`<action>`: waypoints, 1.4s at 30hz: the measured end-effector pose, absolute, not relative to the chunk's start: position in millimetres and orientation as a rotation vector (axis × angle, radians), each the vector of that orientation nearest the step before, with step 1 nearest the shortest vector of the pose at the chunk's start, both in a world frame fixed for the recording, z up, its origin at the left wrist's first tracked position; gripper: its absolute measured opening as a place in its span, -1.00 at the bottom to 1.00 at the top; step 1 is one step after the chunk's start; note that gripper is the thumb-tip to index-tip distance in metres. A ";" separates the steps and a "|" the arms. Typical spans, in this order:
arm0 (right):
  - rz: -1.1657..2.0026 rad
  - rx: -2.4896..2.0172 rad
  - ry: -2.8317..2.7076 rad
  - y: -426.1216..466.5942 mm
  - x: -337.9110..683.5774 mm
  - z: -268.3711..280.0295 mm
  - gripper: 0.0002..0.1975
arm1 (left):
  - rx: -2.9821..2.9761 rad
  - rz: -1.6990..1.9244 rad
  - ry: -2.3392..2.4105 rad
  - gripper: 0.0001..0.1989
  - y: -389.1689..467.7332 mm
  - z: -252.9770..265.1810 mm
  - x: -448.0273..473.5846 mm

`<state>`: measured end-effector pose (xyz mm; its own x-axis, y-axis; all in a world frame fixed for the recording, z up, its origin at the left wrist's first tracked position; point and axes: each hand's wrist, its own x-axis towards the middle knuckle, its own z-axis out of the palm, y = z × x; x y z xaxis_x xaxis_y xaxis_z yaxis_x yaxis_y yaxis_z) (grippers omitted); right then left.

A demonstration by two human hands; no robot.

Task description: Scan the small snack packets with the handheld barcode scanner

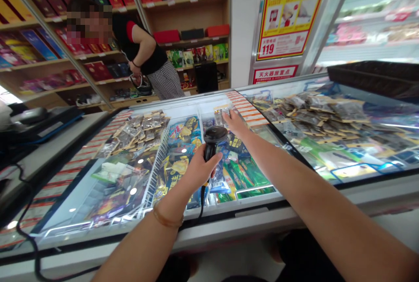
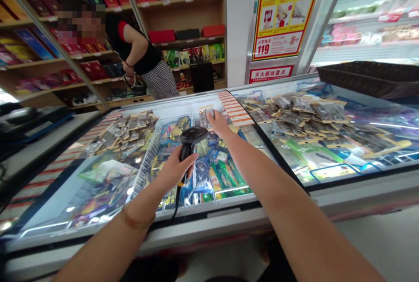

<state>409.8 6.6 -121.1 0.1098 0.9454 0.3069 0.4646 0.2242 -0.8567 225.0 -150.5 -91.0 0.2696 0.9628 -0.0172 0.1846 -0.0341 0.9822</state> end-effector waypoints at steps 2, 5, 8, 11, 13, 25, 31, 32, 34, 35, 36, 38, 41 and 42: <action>0.647 -1.379 -1.463 6.3 408.1 -122.1 -0.60 | 1.414 0.972 1.134 -0.63 -151.7 -89.6 226.1; 0.698 -1.348 -1.383 6.7 406.5 -122.6 -0.74 | 1.259 1.078 1.120 -0.60 -156.4 -80.2 222.3; 0.818 -1.319 -1.374 7.8 405.9 -119.9 -0.86 | 1.155 1.117 1.100 -0.57 -166.7 -63.8 204.5; 0.947 -1.284 -1.425 7.9 394.8 -112.2 -0.85 | 1.165 1.144 1.144 -0.55 -181.6 -49.9 172.0; 1.022 -1.191 -1.474 6.1 372.8 -103.4 -0.88 | 1.143 1.188 1.215 -0.55 -191.8 -44.6 146.5; 1.444 -1.145 -1.487 7.9 91.2 -38.3 -0.76 | 0.737 1.529 1.420 -0.51 -236.1 -42.1 35.6; 1.485 -1.085 -1.391 25.5 43.0 -35.6 -0.86 | 0.703 1.539 1.456 -0.51 -242.6 -54.0 14.9; 1.484 -1.079 -1.379 26.3 43.9 -36.5 -0.87 | 0.702 1.527 1.457 -0.51 -241.2 -55.5 15.2; 1.474 -1.075 -1.361 26.0 52.9 -39.7 -0.85 | 0.705 1.492 1.447 -0.52 -236.9 -57.4 19.5; 1.466 -1.071 -1.355 25.2 61.0 -42.1 -0.84 | 0.710 1.479 1.434 -0.51 -234.1 -58.0 23.4; 1.456 -1.058 -1.351 24.1 71.5 -45.3 -0.83 | 0.715 1.471 1.418 -0.51 -230.9 -58.3 28.4; 1.430 -1.006 -1.360 21.9 100.3 -54.1 -0.84 | 0.732 1.454 1.381 -0.51 -223.6 -58.9 41.8; 1.299 -0.968 -1.437 20.1 163.4 -72.5 -0.82 | 0.782 1.396 1.311 -0.52 -210.3 -59.5 70.4; 1.214 -0.998 -1.479 20.0 189.5 -79.1 -0.82 | 0.800 1.370 1.288 -0.53 -205.4 -59.4 82.4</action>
